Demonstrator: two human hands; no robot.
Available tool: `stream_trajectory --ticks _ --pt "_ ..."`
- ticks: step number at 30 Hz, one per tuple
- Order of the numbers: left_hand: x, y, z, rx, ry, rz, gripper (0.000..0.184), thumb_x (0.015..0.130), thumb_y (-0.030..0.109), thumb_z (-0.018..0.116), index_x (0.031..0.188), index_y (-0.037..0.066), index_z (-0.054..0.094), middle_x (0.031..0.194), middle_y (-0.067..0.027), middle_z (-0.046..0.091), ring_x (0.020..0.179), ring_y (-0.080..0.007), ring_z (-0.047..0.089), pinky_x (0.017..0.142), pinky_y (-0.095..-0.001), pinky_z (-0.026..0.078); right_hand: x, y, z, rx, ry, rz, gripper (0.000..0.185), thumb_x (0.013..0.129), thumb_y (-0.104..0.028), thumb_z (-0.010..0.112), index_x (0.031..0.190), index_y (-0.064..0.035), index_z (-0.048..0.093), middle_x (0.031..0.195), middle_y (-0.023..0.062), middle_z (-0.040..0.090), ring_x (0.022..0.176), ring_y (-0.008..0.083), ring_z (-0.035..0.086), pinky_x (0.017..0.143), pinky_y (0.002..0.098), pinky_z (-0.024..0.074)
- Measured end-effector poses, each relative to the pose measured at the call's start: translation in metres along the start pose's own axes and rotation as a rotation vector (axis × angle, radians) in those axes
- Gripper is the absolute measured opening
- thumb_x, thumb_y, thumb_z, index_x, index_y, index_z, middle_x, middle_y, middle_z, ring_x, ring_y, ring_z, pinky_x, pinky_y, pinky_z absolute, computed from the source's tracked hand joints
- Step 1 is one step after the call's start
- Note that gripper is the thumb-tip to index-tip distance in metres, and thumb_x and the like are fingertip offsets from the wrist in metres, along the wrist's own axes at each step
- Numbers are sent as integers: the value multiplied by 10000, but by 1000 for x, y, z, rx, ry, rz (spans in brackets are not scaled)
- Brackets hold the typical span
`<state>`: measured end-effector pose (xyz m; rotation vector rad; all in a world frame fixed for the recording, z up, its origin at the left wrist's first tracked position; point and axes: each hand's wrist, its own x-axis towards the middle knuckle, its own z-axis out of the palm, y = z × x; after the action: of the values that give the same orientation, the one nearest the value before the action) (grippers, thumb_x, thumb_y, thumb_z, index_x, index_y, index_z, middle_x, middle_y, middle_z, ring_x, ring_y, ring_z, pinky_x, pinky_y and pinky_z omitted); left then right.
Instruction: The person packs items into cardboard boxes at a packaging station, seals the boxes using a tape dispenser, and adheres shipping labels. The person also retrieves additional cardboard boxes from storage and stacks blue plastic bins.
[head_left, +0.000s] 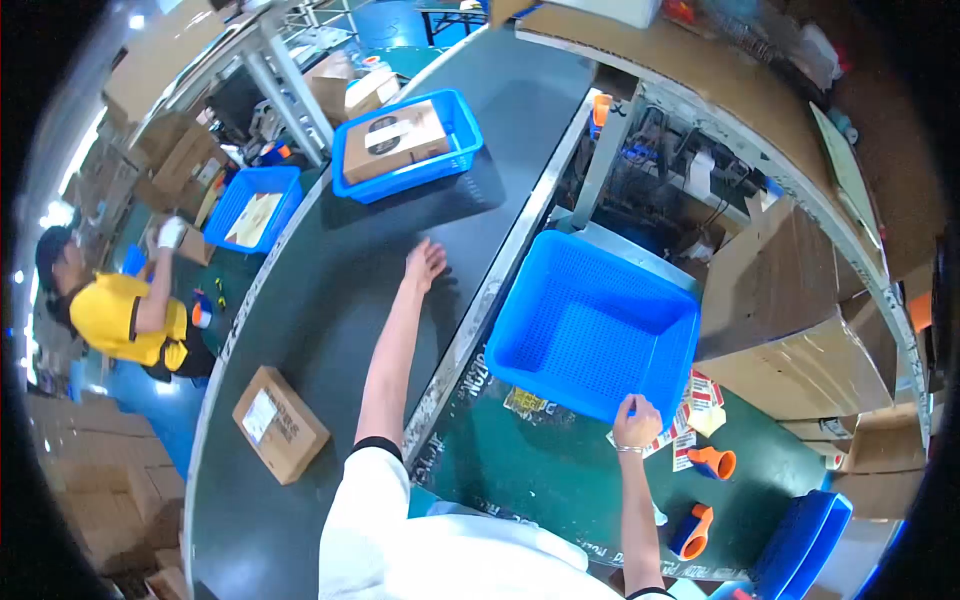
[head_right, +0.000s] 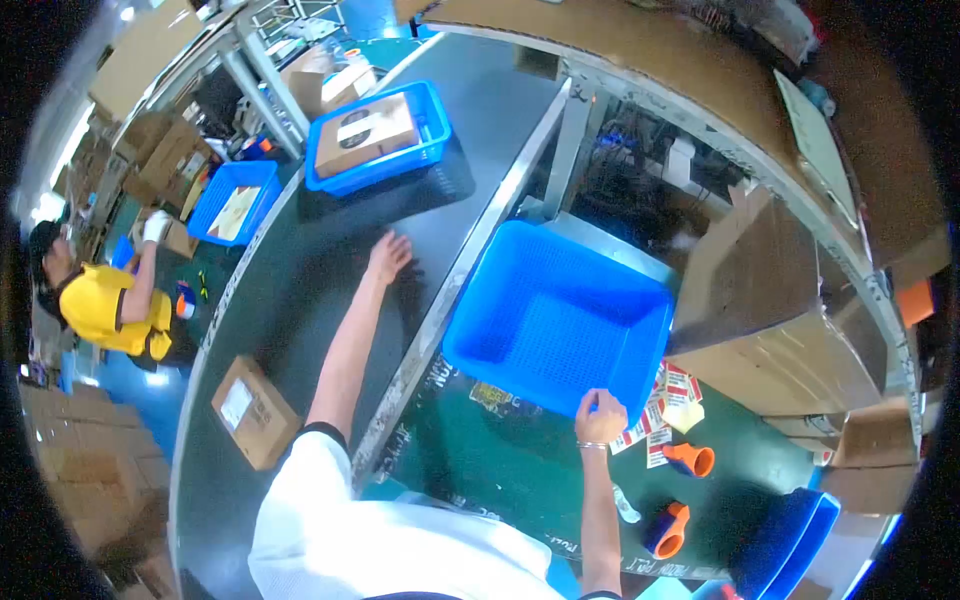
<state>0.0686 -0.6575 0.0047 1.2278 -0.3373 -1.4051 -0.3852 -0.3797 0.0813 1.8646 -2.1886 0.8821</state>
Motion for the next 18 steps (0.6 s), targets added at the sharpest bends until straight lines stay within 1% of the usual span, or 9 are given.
stream_trajectory --ticks 2,4,6,8,10,11,14,15,18 --pt "40 20 15 23 -64 39 525 892 372 580 1290 68 426 1305 -111 484 1090 -253 539 862 -430 486 2 -1 -1 7 -3 0 130 777 -114 590 650 -103 568 570 48 558 524 255 550 504 396 400" --pt "76 45 38 -108 24 66 555 898 350 582 1325 64 372 1387 -136 384 1204 -295 467 908 -477 470 2 -1 -1 -14 -13 4 120 773 -113 590 655 -103 574 577 49 562 527 253 548 506 394 399" --pt "83 73 57 -165 -41 136 537 915 309 566 1329 49 344 1431 -160 305 1263 -325 408 937 -524 451 1 4 5 -30 4 9 89 761 -118 596 673 -102 592 583 53 564 530 257 545 512 389 398" --pt "127 81 39 -272 -108 137 371 933 236 534 1243 78 405 1319 -174 362 1286 -357 362 958 -564 427 -2 7 8 -12 30 6 80 757 -124 599 681 -100 599 588 57 567 532 260 545 517 388 399" --pt "191 62 -14 162 -369 484 361 924 277 543 1211 97 419 1267 -146 378 1267 -351 358 953 -573 425 0 7 6 -7 7 5 72 750 -125 603 683 -98 600 604 60 576 540 257 548 519 387 403" --pt "162 77 6 -314 -131 147 440 891 310 596 1225 91 411 1294 -124 359 1235 -346 373 947 -576 423 0 7 6 -12 2 2 69 748 -124 604 684 -98 600 608 60 578 542 255 549 520 386 403" --pt "100 90 15 -369 -150 142 450 875 300 601 1237 99 427 1329 -113 333 1226 -356 368 942 -569 422 3 0 0 -4 -35 46 95 767 -140 584 696 -80 604 634 85 597 580 281 567 550 405 415" --pt "73 91 26 -382 137 185 457 866 311 607 1235 94 449 1320 -106 364 1219 -350 371 950 -562 415 2 2 1 4 -36 50 93 768 -140 584 699 -81 605 638 84 599 582 281 568 551 404 416" --pt "73 84 -26 -299 96 45 219 838 179 601 1005 57 531 1067 -112 507 1046 -279 488 888 -474 478 2 4 1 26 -17 29 89 777 -141 586 703 -98 609 653 67 611 596 266 578 562 395 427"
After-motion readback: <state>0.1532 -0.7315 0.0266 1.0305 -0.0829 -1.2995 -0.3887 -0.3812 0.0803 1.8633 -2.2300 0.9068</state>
